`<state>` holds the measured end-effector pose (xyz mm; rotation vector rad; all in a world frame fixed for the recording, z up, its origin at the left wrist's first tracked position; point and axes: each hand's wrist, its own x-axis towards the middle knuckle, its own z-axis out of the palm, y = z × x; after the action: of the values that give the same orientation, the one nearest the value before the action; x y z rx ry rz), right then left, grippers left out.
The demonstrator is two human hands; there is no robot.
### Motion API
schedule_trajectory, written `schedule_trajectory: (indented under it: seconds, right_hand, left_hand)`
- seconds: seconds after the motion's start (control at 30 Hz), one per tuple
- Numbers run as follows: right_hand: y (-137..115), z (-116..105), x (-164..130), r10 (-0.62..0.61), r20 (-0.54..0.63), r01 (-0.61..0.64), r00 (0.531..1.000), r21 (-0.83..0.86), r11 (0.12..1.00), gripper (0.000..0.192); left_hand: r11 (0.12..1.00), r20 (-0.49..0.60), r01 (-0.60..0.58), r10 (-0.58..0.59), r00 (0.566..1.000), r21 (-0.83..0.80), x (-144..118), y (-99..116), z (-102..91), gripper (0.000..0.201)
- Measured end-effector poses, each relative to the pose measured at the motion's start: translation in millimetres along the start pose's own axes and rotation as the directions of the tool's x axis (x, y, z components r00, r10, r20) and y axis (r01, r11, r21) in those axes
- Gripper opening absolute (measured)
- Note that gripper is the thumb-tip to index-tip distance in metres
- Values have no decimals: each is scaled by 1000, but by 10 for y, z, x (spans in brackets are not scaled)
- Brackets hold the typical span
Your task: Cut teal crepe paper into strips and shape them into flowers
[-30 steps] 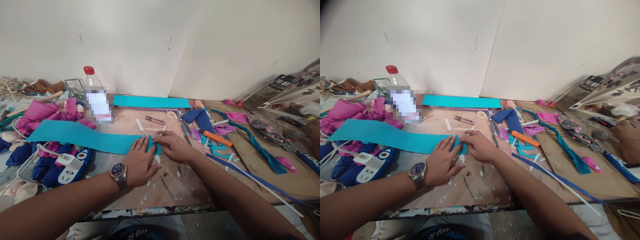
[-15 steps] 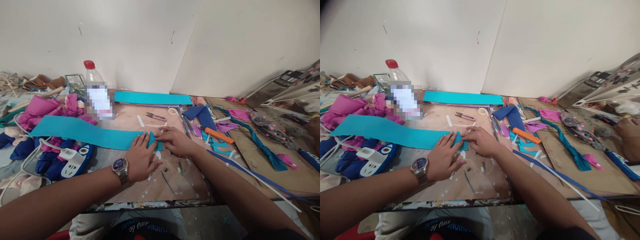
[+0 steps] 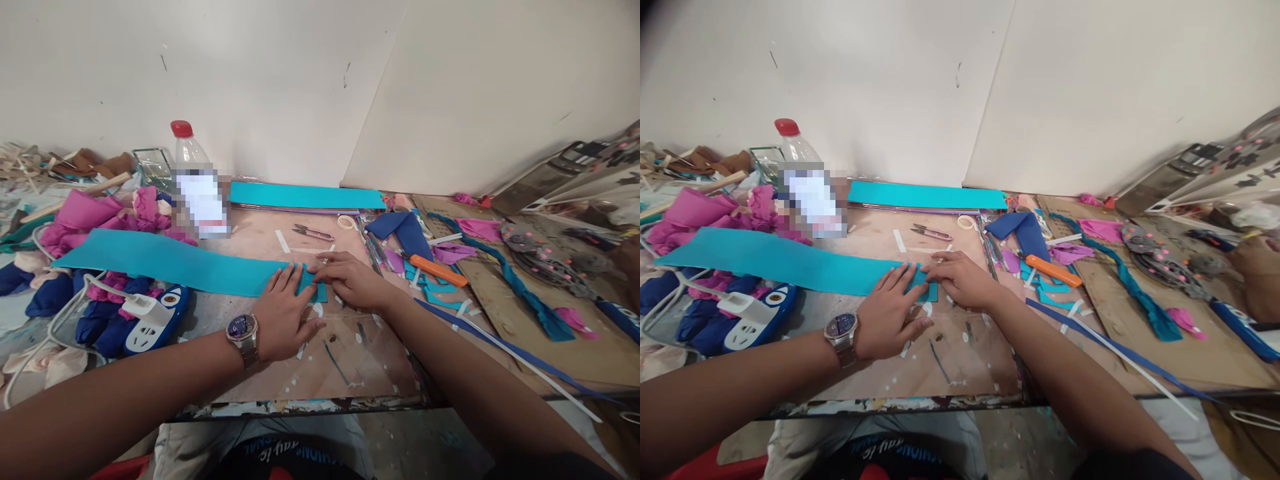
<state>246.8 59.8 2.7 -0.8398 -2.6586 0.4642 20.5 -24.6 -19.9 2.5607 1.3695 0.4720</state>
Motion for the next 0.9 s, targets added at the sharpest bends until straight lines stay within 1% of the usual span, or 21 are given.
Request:
schedule_trajectory:
  seconds: [0.1,0.23,0.47,0.7,0.9]
  right_hand:
    - [5,-1,-1,-6,5,6,1000,-6,1000,41]
    - [26,6,-3,-10,14,10,1000,-17,1000,44]
    - [67,25,-12,12,6,-12,1000,13,1000,45]
    - [70,37,-12,25,-5,-25,1000,13,1000,39]
    - [63,24,-12,21,4,-21,1000,25,999,40]
  left_hand:
    - [1000,7,-3,3,1000,2,-3,4,5,68]
    - [1000,3,6,-6,1000,7,-4,11,21,74]
    - [1000,-13,19,-19,1000,13,-9,5,40,66]
    - [999,2,22,-22,1000,24,-6,6,32,73]
    - [999,1,29,-29,1000,46,-16,13,44,78]
